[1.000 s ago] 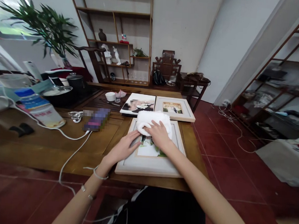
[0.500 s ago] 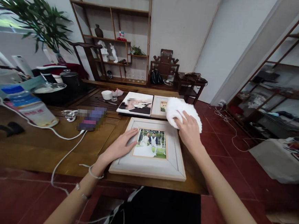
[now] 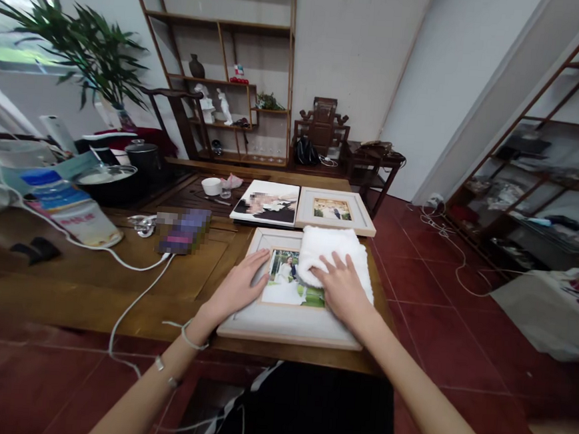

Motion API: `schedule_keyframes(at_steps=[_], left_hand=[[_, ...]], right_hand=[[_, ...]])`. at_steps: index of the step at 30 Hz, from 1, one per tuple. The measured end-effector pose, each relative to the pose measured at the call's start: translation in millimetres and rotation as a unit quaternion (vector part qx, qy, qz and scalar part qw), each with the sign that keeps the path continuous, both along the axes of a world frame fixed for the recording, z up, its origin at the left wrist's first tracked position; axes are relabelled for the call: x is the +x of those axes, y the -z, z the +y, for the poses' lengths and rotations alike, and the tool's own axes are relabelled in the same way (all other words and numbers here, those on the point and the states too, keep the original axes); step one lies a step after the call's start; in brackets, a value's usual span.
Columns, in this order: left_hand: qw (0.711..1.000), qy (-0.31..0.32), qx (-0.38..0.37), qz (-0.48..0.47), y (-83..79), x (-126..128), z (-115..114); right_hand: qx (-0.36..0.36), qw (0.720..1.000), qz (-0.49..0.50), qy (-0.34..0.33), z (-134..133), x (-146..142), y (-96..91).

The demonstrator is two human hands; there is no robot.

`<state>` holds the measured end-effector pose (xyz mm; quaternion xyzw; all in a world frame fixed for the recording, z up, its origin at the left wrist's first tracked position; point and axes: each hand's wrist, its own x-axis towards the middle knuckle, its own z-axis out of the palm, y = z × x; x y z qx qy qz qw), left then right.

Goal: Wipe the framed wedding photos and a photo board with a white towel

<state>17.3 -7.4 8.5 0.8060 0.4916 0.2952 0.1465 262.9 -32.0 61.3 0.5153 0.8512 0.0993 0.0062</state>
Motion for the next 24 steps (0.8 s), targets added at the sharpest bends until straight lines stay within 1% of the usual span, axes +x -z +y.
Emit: schedule_keyframes(at_steps=[4, 6, 8, 10, 11, 13, 15, 17, 19, 21, 23, 24], left_hand=[[1.000, 0.006, 0.001, -0.006, 2.3, 0, 2], [1.000, 0.008, 0.000, -0.006, 2.9, 0, 2], [1.000, 0.009, 0.001, -0.003, 2.8, 0, 2], [1.000, 0.012, 0.004, 0.001, 2.2, -1, 2], [1.000, 0.014, 0.004, 0.002, 1.8, -1, 2], [1.000, 0.019, 0.004, 0.005, 0.7, -2, 2], [1.000, 0.022, 0.000, 0.010, -0.5, -2, 2], [1.000, 0.023, -0.004, 0.015, -1.6, -2, 2], [1.000, 0.023, -0.009, 0.020, -2.4, -3, 2], [0.999, 0.023, -0.013, 0.025, -2.5, -3, 2], [0.999, 0.021, -0.015, 0.027, -2.2, -3, 2], [0.999, 0.020, -0.016, 0.027, -2.1, -3, 2]], right_hand=[[-0.086, 0.996, -0.015, -0.005, -62, -10, -19.4], [-0.129, 0.991, -0.012, -0.017, -88, -13, -29.9], [-0.156, 0.988, -0.002, -0.022, -103, -14, -35.8], [-0.156, 0.987, 0.017, -0.018, -105, -12, -33.6], [-0.144, 0.989, 0.026, -0.014, -100, -10, -29.4], [-0.108, 0.993, 0.037, -0.009, -83, -5, -17.1], [-0.061, 0.997, 0.041, -0.009, -57, 0, -4.2], [-0.010, 0.999, 0.042, 0.002, -27, 4, 4.9], [0.034, 0.998, 0.042, 0.030, 3, 6, 8.6], [0.058, 0.996, 0.041, 0.059, 29, 6, 8.4], [0.062, 0.995, 0.039, 0.070, 47, 5, 7.3], [0.058, 0.995, 0.036, 0.068, 51, 4, 7.1]])
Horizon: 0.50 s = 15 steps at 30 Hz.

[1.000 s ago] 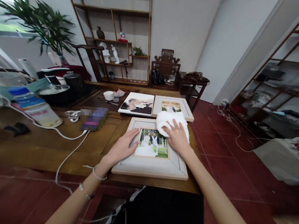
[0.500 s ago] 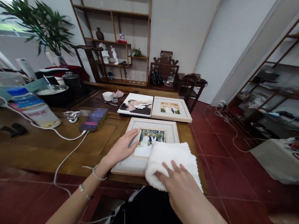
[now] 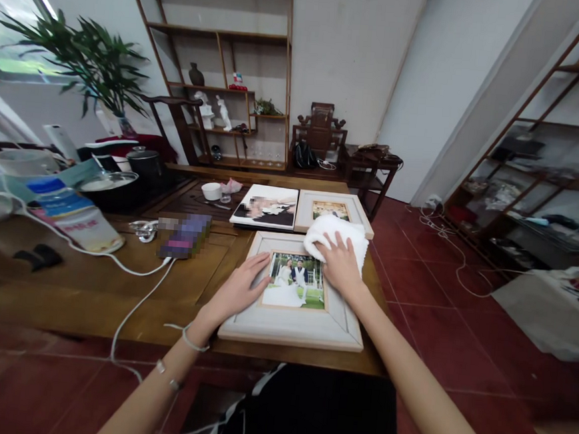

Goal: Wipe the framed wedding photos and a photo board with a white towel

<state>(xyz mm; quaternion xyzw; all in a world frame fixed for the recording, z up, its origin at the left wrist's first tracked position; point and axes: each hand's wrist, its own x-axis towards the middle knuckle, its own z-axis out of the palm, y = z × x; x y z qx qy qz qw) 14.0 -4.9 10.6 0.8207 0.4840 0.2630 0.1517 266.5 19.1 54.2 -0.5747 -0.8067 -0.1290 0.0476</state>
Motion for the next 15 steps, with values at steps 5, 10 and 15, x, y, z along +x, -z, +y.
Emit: schedule_keyframes(at_steps=[5, 10, 15], left_hand=[[1.000, -0.008, 0.000, -0.001, -1.3, 2, -1], [1.000, -0.009, 0.001, 0.014, -0.1, 3, -2], [0.999, -0.004, 0.013, 0.039, 4.1, 2, 0]], right_hand=[[-0.041, 0.998, -0.027, -0.037, -39, -9, 2.4], [-0.142, 0.987, -0.027, -0.074, -134, -19, -4.4], [-0.184, 0.978, 0.006, -0.097, -172, -29, -8.0]])
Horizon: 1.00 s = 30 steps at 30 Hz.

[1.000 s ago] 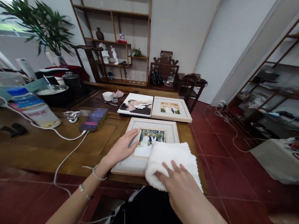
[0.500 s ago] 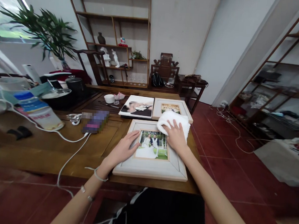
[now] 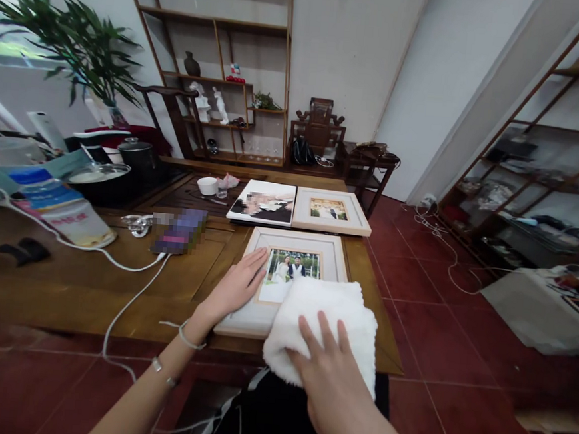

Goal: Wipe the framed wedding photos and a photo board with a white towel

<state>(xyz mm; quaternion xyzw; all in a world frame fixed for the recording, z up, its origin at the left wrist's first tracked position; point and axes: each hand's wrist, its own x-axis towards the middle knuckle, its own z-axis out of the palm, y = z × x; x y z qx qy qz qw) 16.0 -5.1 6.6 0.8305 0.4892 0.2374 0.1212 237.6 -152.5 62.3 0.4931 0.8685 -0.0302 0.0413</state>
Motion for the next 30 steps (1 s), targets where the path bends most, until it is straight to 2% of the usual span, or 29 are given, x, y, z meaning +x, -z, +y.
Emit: schedule_keyframes(at_steps=[3, 6, 10, 12, 14, 17, 23, 25, 27, 30], left_hand=[[1.000, 0.004, -0.005, 0.011, -1.6, 0, -1], [1.000, 0.002, -0.021, 0.017, -4.5, 0, -2], [1.000, 0.011, -0.023, 0.012, -4.5, -1, -2], [1.000, 0.012, -0.016, 0.002, -3.2, -1, -1], [1.000, 0.007, -0.015, -0.010, -2.6, -1, -1], [0.999, -0.005, -0.025, -0.021, -4.2, 0, -1], [0.999, -0.021, -0.029, -0.004, -9.9, 3, -4], [1.000, -0.017, -0.025, 0.001, -10.1, 3, -4], [1.000, -0.012, -0.022, 0.004, -9.4, 2, -3], [1.000, -0.006, -0.023, 0.010, -7.6, 1, -2]], right_hand=[[0.048, 0.999, 0.012, 0.017, 25, 0, 8.1], [0.109, 0.993, 0.007, 0.043, 73, 8, 15.0], [0.158, 0.985, -0.022, 0.062, 137, 23, 11.7], [0.159, 0.985, -0.034, 0.055, 158, 28, 8.2], [0.152, 0.987, -0.039, 0.044, 163, 29, 6.7], [0.141, 0.988, -0.050, 0.030, 143, 23, 7.7], [0.069, 0.995, -0.074, 0.003, 43, 5, 4.3], [0.050, 0.997, -0.066, 0.003, 17, 0, 2.2], [0.034, 0.998, -0.050, -0.002, 5, -5, 1.7], [0.036, 0.999, -0.017, -0.006, 16, -9, 3.7]])
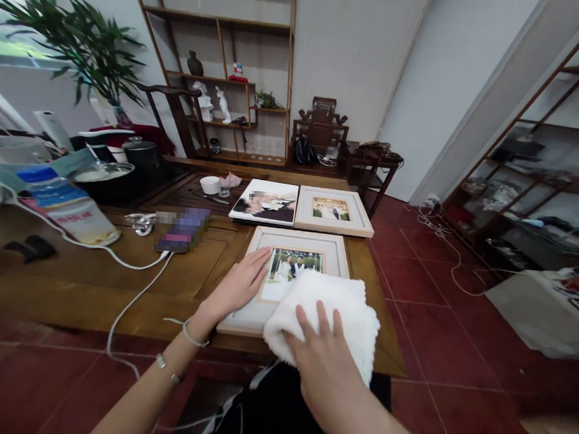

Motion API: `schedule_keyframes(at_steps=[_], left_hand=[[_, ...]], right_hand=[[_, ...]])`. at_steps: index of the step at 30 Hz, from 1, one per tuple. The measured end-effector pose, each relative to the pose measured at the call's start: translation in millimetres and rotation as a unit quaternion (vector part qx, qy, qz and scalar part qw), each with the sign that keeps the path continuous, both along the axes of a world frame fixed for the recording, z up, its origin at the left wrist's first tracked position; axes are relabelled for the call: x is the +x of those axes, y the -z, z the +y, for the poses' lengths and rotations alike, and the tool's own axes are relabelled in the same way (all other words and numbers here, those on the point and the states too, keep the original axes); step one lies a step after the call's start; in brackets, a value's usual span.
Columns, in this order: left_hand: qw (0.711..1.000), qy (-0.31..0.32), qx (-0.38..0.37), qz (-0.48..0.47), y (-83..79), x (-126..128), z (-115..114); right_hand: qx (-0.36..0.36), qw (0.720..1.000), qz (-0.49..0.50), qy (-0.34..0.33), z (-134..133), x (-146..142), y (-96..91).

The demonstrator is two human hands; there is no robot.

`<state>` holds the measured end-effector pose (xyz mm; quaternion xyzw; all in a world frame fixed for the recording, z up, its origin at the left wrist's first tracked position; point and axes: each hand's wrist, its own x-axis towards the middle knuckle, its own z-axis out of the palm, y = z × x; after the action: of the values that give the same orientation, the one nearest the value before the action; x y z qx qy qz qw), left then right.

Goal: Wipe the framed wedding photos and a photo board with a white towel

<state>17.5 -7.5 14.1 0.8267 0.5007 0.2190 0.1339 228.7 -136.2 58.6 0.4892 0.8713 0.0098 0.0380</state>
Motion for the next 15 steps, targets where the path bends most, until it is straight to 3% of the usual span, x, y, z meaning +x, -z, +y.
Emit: schedule_keyframes(at_steps=[5, 10, 13, 15], left_hand=[[1.000, 0.007, 0.004, -0.011, 2.7, -2, 2], [1.000, 0.013, 0.002, -0.012, 2.9, -3, 3], [1.000, 0.008, 0.004, -0.012, 3.2, -2, 3], [1.000, 0.009, 0.010, -0.015, 3.5, -2, 3]], right_hand=[[0.052, 0.998, 0.029, 0.012, 68, 16, 4.9], [0.132, 0.988, 0.023, 0.081, 137, 36, 5.1], [0.128, 0.988, 0.016, 0.079, 154, 35, 5.0], [0.115, 0.992, 0.008, 0.057, 149, 28, 5.5]])
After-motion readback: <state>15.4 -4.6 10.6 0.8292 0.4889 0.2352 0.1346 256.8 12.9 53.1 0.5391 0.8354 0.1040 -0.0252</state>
